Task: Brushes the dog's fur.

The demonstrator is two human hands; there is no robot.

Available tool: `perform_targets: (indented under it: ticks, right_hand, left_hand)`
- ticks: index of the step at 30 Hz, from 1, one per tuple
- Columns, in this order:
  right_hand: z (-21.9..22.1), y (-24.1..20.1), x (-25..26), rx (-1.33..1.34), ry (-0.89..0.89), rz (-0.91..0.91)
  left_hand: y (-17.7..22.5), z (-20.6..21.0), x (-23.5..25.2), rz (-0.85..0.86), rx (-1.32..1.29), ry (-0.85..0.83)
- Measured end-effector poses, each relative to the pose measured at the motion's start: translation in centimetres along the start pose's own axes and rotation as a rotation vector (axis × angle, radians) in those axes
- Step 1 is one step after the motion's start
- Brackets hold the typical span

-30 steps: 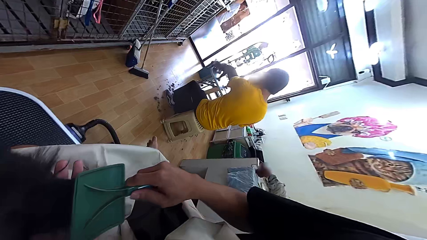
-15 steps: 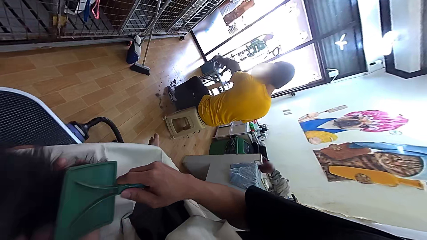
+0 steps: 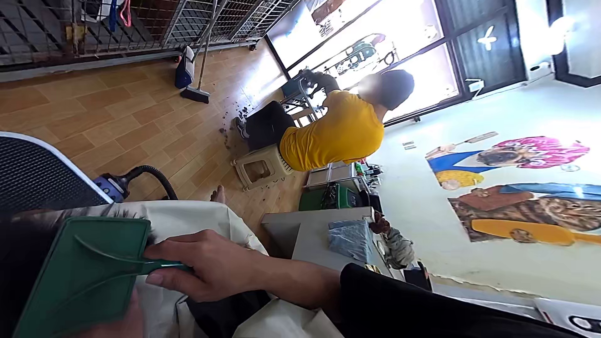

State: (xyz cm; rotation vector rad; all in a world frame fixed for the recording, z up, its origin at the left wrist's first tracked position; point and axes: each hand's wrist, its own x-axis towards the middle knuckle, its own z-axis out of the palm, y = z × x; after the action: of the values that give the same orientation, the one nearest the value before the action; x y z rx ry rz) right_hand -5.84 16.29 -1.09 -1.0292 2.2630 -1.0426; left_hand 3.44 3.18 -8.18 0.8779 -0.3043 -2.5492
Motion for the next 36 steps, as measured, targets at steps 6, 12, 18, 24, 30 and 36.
perform_targets:
  ticks: [6,12,18,24,30,36]
  right_hand:
    - [-2.6,1.1,-2.7,-0.042,-0.101,0.071]
    - [-3.3,-0.6,-2.3,0.045,-0.001,0.004]
    - [0.1,0.9,0.0,-0.02,-0.008,-0.014]
    - [-2.6,1.8,-2.5,-0.041,-0.113,0.045]
    - [-2.2,0.2,-0.8,0.04,0.047,-0.067]
    - [1.1,1.0,0.2,-0.068,0.068,-0.037]
  left_hand:
    - [-0.1,-0.9,1.9,-0.002,-0.073,-0.384]
    - [-0.3,-2.8,2.0,0.022,0.032,-0.362]
    - [0.2,-0.3,0.2,0.0,-0.052,-0.061]
    - [0.5,-2.0,3.8,-0.06,-0.107,-0.544]
    - [0.3,-0.1,1.0,-0.005,0.258,-0.194]
    - [0.0,1.0,0.0,-0.016,0.115,0.079]
